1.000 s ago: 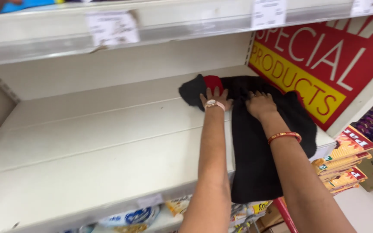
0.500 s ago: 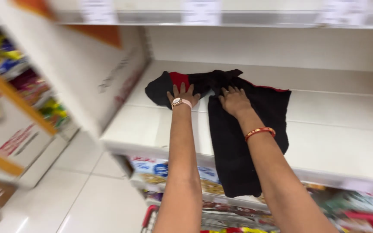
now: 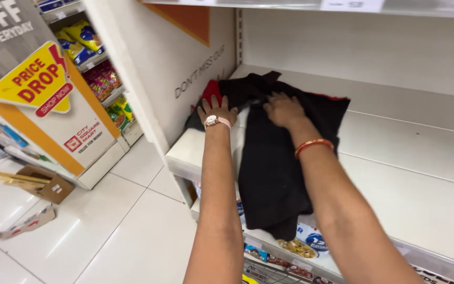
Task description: Stocking and arranging cereal and muesli bags on a store shelf from a shopping cart.
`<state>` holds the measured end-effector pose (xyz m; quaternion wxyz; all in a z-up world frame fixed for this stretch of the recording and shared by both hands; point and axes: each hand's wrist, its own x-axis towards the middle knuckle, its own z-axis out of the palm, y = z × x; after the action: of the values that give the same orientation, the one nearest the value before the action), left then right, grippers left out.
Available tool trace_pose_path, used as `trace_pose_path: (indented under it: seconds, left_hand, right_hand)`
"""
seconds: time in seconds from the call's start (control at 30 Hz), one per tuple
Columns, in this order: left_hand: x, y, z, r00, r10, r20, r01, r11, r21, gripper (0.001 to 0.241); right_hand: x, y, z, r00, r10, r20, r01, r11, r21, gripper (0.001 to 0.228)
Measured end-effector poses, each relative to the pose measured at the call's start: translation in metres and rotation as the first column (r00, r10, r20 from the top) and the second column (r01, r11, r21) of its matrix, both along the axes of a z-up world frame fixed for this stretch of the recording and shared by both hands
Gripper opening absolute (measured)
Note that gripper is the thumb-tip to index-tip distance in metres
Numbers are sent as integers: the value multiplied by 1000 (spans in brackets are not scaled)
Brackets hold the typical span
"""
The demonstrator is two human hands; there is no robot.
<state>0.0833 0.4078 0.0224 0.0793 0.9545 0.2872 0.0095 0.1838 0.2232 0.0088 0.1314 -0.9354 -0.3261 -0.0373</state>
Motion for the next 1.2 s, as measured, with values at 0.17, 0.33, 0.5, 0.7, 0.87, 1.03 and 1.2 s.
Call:
trace_pose_path:
  seconds: [0.17,0.33,0.5,0.7,0.87,1.03,1.2]
  left_hand:
    - [60,-71,-2,985,-173,-28,172,985,-30,68]
    - [123,-233,4,923,-360,-136,350,932,-93,71]
    - [160,-417,-9,807,-578,-120,574,816,-67,75]
    - [140,-629,-11,620,-781,-80,773,625,-110,72]
    - [111,-693,-14,505,-859,-87,848,512,-133,69]
    - [87,-679,-5,439,-893,-103,886,449,-115,68]
    - [53,-643,-8,417,-907,-63,893,422,-155,71]
  right_hand:
    - [77,-119,-9,990,-141,-16,141,990,-10,58]
    - [139,-287,-26,948,-319,19,319,948,-15,57]
    - [156,-496,-47,844,-532,63,533,846,3,56]
    - [89,-728,-59,659,-744,110,752,657,-58,56]
    - [34,-778,-69,595,-803,-38,802,590,92,63]
    - [1,-755,-70,551,-833,-46,834,547,77,58]
    - [-59,-700,-52,438,-897,51,899,437,-30,61]
